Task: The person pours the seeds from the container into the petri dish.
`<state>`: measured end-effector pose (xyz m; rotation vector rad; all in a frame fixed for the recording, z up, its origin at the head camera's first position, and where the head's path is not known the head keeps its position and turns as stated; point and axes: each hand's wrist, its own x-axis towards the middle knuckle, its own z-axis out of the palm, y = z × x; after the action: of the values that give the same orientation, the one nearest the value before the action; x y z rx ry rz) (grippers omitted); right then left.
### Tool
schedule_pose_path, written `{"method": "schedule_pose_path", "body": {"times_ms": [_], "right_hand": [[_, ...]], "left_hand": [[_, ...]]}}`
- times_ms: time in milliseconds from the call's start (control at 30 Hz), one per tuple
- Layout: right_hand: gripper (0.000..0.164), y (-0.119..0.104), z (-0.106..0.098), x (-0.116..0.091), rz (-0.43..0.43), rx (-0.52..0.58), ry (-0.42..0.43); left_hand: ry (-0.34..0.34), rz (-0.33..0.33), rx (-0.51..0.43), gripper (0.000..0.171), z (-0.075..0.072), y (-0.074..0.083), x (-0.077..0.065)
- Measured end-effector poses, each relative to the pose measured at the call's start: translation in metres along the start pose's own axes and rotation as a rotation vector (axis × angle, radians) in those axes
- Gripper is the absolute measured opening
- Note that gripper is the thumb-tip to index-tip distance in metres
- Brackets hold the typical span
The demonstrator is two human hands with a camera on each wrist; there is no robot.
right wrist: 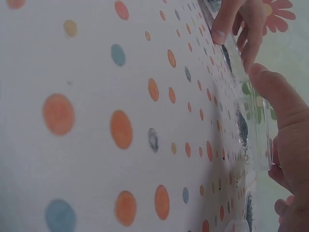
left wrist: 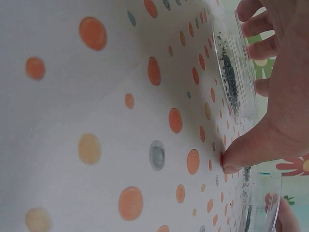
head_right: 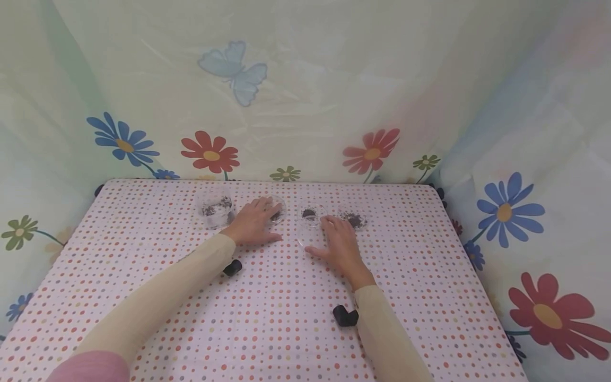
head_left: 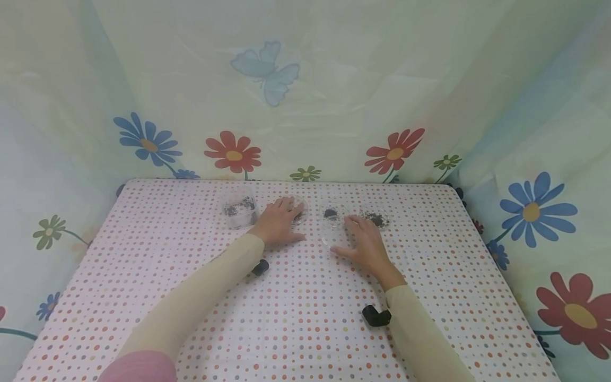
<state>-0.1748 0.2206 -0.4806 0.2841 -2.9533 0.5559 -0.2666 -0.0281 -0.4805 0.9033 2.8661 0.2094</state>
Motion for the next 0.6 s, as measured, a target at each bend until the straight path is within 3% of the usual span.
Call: {"method": "schedule_pose_path", "body": {"times_ms": [600], "right_hand": [[0.083, 0.001, 0.004, 0.011, -0.015, 0.024, 0.032]], "left_hand": [[0.005, 0.003, 0.008, 0.087, 0.003, -0.002, 0.002]]}}
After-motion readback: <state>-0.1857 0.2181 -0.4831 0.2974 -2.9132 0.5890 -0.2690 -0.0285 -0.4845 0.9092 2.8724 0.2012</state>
